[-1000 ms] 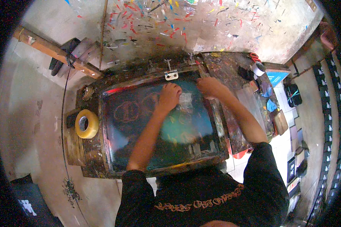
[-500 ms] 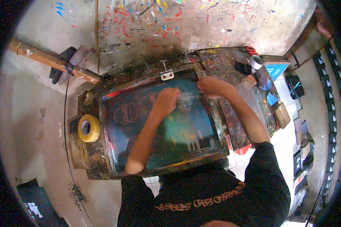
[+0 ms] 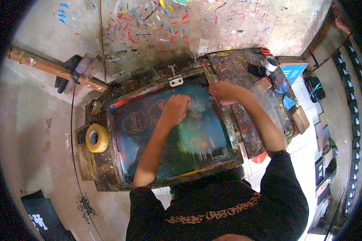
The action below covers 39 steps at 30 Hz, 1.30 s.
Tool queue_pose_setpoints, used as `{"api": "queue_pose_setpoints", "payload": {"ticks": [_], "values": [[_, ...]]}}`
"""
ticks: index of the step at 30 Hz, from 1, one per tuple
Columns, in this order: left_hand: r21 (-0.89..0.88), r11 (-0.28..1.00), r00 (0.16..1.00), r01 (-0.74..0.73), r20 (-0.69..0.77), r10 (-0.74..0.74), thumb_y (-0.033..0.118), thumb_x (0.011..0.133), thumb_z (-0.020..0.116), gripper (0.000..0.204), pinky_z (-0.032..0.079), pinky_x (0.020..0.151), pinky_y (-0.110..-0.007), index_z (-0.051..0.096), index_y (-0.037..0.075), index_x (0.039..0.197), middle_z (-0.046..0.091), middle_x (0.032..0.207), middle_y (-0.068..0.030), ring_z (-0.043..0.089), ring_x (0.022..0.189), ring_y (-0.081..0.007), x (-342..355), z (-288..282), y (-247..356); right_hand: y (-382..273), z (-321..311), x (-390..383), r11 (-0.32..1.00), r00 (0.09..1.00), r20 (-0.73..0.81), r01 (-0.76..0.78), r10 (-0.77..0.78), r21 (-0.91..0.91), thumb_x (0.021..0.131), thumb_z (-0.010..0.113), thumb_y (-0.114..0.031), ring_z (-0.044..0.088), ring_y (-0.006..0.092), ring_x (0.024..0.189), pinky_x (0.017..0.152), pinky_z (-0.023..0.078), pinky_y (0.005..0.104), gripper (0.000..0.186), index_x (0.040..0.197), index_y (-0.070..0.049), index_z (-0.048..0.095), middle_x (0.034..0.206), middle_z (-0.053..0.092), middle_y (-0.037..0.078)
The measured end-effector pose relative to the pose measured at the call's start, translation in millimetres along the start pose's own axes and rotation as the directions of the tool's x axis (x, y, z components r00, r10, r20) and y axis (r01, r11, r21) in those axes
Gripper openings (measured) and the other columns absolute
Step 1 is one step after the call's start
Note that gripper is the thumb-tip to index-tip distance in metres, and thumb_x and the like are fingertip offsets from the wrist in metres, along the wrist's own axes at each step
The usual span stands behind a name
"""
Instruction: The person places a screen printing frame on a workbench, secures it with a clamp, and then applies masking tape to the edges of the frame to seal it.
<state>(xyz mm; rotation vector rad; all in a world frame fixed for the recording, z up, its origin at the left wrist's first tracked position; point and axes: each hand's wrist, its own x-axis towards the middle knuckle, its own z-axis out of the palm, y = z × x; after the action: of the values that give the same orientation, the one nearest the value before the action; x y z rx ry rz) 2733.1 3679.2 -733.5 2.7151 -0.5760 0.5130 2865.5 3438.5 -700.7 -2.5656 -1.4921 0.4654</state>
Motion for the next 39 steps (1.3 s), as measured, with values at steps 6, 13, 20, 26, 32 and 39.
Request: {"api": "queue_pose_setpoints", "payload": {"ticks": [6,13,20,26,32,39], "values": [[-0.046,0.999,1.000,0.027,-0.002,-0.027,0.013,0.086,0.066,0.021,0.047,0.083,-0.043,0.062,0.009,0.107,0.066,0.096,-0.0096,0.062,0.094,-0.0312,-2,-1,-3,4,-3,-16,0.961,0.984,-0.161,0.120,-0.081,0.249,0.071,0.061,0.002,0.064,0.0375,0.100,0.084,0.050,0.0443,0.029,0.100,0.000,0.063,0.105,0.066,0.019],[-0.321,0.890,0.923,0.325,-0.096,-0.372,0.031,0.082,0.078,0.043,0.049,0.087,-0.038,0.068,0.008,0.117,0.071,0.103,-0.0076,0.066,0.100,-0.0251,-23,10,-13,3,2,-16,0.963,0.982,-0.165,-0.043,0.089,0.265,0.075,0.065,-0.003,0.067,0.0326,0.096,0.082,0.052,0.0428,0.026,0.102,-0.002,0.064,0.102,0.070,0.015],[-0.577,0.690,0.868,0.437,0.068,-0.492,0.030,0.086,0.077,0.026,0.049,0.064,-0.030,0.076,0.006,0.096,0.072,0.080,-0.0048,0.063,0.069,-0.0137,-42,24,-44,-2,31,-23,0.911,0.815,-0.577,0.195,0.054,0.362,0.081,0.076,-0.018,0.066,0.0278,0.102,0.090,0.051,0.0403,0.032,0.110,-0.007,0.069,0.114,0.070,0.011],[-0.601,0.651,0.851,0.464,0.099,-0.515,0.027,0.091,0.073,0.024,0.048,0.063,-0.029,0.075,0.005,0.100,0.072,0.083,-0.0047,0.061,0.068,-0.0113,-36,21,-32,19,44,-23,0.824,0.860,-0.510,0.278,0.016,0.493,0.085,0.077,-0.019,0.068,0.0210,0.099,0.085,0.053,0.0344,0.018,0.100,-0.008,0.077,0.112,0.072,0.008],[-0.655,0.635,0.867,0.410,0.064,-0.494,0.019,0.097,0.065,0.020,0.049,0.065,-0.029,0.072,0.001,0.102,0.072,0.090,-0.0057,0.061,0.072,-0.0117,-36,17,-17,17,61,-28,0.678,0.892,-0.372,0.108,0.257,0.727,0.088,0.076,-0.015,0.071,0.0180,0.087,0.084,0.056,0.0340,0.013,0.099,-0.006,0.077,0.098,0.076,0.007],[-0.651,0.624,0.814,0.433,-0.016,-0.581,0.018,0.098,0.063,0.019,0.050,0.074,-0.030,0.070,0.002,0.103,0.072,0.095,-0.0057,0.063,0.080,-0.0142,-46,29,-19,3,69,-20,0.197,0.864,-0.396,0.349,0.312,0.916,0.089,0.069,-0.001,0.070,0.0160,0.094,0.086,0.057,0.0345,0.024,0.113,-0.006,0.070,0.098,0.075,0.010]]}}
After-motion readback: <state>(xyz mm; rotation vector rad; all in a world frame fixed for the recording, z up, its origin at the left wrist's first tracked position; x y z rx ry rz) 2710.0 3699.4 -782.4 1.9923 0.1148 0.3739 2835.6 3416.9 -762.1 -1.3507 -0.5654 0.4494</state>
